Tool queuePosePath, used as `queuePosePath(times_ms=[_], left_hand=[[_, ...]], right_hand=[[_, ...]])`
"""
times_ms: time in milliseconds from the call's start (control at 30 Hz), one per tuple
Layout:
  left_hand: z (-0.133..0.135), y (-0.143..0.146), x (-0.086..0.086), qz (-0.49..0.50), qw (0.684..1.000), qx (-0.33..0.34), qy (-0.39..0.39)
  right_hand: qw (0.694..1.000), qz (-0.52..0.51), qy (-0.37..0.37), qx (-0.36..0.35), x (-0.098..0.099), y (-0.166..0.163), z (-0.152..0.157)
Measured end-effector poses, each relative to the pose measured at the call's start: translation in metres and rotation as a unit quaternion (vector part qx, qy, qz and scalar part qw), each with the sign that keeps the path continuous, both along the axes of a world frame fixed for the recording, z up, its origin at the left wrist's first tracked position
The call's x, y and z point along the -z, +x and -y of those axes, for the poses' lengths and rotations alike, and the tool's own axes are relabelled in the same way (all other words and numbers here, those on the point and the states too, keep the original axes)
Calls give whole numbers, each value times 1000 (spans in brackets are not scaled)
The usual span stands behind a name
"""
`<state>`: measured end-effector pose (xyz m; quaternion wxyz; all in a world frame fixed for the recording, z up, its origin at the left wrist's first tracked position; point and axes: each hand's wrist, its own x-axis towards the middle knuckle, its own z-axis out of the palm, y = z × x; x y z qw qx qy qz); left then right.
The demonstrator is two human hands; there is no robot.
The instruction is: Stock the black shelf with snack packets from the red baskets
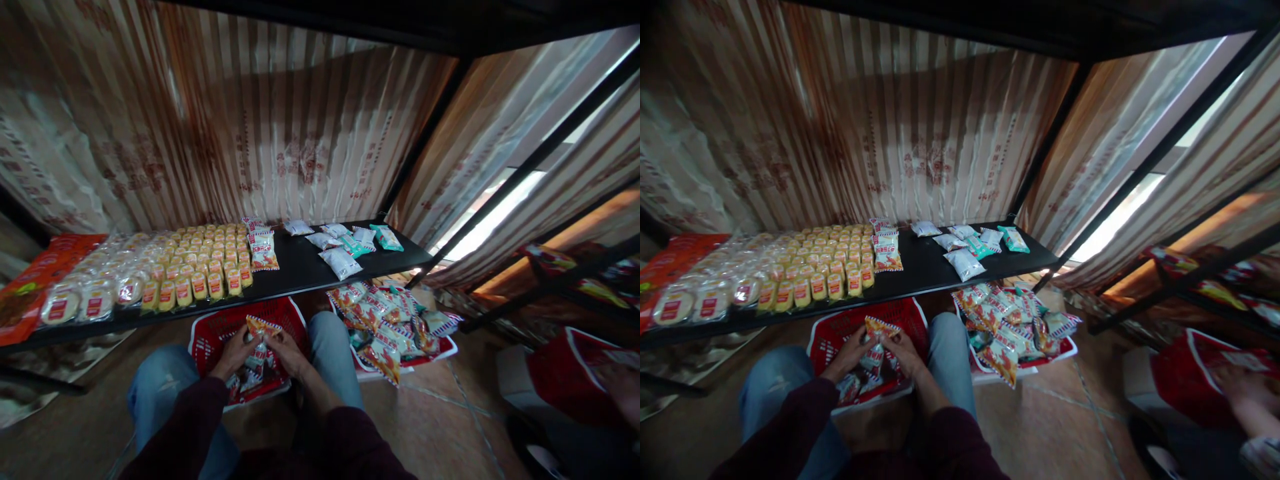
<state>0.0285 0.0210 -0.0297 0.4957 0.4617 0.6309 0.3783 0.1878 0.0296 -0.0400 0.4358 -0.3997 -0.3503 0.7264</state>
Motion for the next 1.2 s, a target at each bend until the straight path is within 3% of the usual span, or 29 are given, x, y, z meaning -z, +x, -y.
queuePosePath(times_ms=[200, 333, 600, 767, 933, 1200], left_hand=[[3, 7, -9, 59, 998, -35, -16], [5, 13, -11, 125, 991, -38, -31], [5, 15, -9, 159, 979, -113, -65], [-1, 20, -4, 216, 958, -169, -81], [-9, 25, -2, 208, 956, -192, -80], [-14, 30, -17, 212, 946, -228, -93]], right_hand=[[999, -12, 26, -35, 8, 0, 0], [1000, -1, 7, -19, 13, 2, -2], [1000, 7, -4, -11, -9, -2, -1], [999, 5, -20, -39, -7, -6, 2], [999, 11, -4, -43, 1, -7, 4], [997, 77, 3, -16, -5, -5, 4]])
